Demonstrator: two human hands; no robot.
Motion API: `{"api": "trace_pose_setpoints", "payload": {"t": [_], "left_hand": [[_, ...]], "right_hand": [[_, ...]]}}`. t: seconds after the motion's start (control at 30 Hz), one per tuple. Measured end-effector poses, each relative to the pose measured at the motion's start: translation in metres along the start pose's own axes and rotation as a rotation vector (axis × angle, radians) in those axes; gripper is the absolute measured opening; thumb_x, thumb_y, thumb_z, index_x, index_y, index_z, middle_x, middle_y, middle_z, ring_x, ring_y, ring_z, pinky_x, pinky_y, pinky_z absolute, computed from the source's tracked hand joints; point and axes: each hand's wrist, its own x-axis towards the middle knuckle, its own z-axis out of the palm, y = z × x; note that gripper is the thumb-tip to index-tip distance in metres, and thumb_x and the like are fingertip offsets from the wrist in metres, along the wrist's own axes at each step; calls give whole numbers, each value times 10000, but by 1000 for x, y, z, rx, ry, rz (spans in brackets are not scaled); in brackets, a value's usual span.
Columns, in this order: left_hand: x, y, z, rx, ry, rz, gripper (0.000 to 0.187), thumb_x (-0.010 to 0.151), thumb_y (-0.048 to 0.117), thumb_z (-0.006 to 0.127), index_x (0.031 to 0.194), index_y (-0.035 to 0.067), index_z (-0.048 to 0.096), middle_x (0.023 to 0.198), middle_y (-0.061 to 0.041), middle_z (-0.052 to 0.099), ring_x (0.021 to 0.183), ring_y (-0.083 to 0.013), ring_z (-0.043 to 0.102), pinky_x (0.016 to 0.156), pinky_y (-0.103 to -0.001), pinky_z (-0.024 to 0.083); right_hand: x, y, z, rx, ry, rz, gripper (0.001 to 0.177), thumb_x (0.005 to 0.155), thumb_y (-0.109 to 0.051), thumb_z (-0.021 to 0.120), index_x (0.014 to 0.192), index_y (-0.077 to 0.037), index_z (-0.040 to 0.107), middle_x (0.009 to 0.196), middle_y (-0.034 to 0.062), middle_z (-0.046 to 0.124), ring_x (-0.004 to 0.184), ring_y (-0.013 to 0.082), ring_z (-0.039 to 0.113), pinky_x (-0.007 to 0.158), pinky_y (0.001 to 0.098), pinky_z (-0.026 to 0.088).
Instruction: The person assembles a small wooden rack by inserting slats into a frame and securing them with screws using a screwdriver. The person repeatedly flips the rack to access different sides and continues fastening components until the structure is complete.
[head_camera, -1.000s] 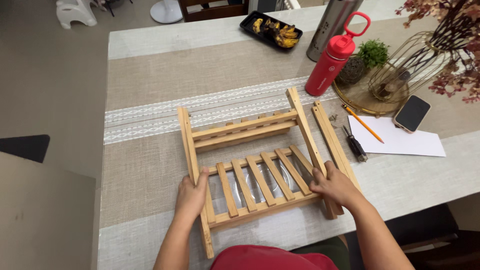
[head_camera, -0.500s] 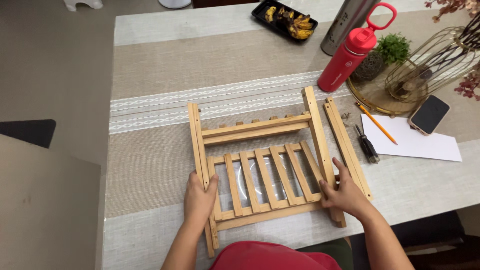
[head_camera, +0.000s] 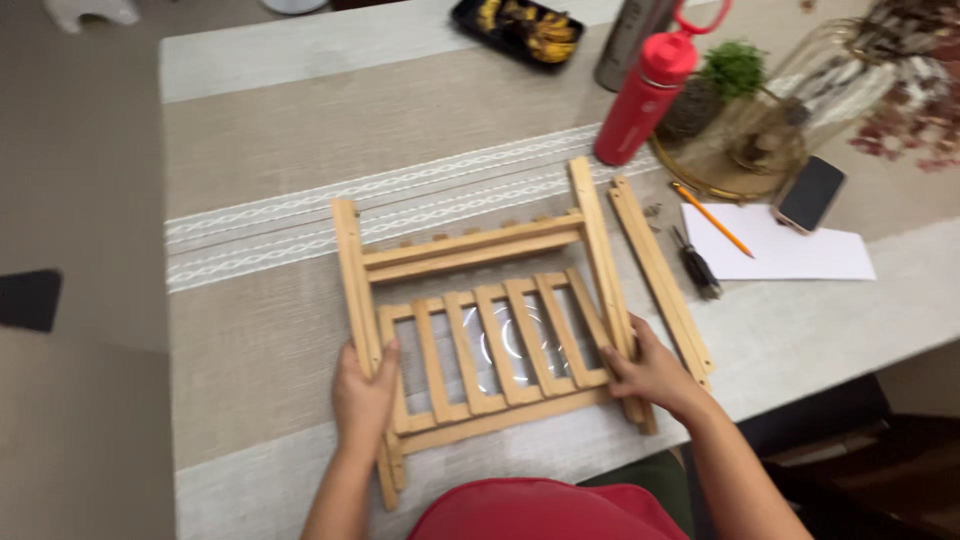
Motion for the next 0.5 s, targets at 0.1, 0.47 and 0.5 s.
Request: {"api": "trace_pose_setpoints", "payload": {"t": [0.1,0.47,0.5], "left_hand": [[18,-4,3,27,27,80,484,923,442,719,1129,6,675,1010,-200,746,949,-362,734,849,-444,563],[34,-7,8,-13,25,81,515,901,418,735,1210,12,660,1076,-200,751,1020,-359,722,896,-438,544],[35,-7,9,-21,27,77,517,900,419,734,1211,13,661,1080,-199,750,1025,-358,721,900,-438,543]], "right_hand": [[4,-6,6,38,10,-49,725,899,-245,697,1529,-114,364,827,126,698,556,164,647,549,339,552],[13,-17,8,-78,56,-49,786,890,-293,696,1548,-89,318,955,205,753,620,231,747,659,364,603],[13,-17,9,-76,63,-55,789,886,-298,698,1548,-93,321,961,203,748,619,228,746,661,365,603]]}}
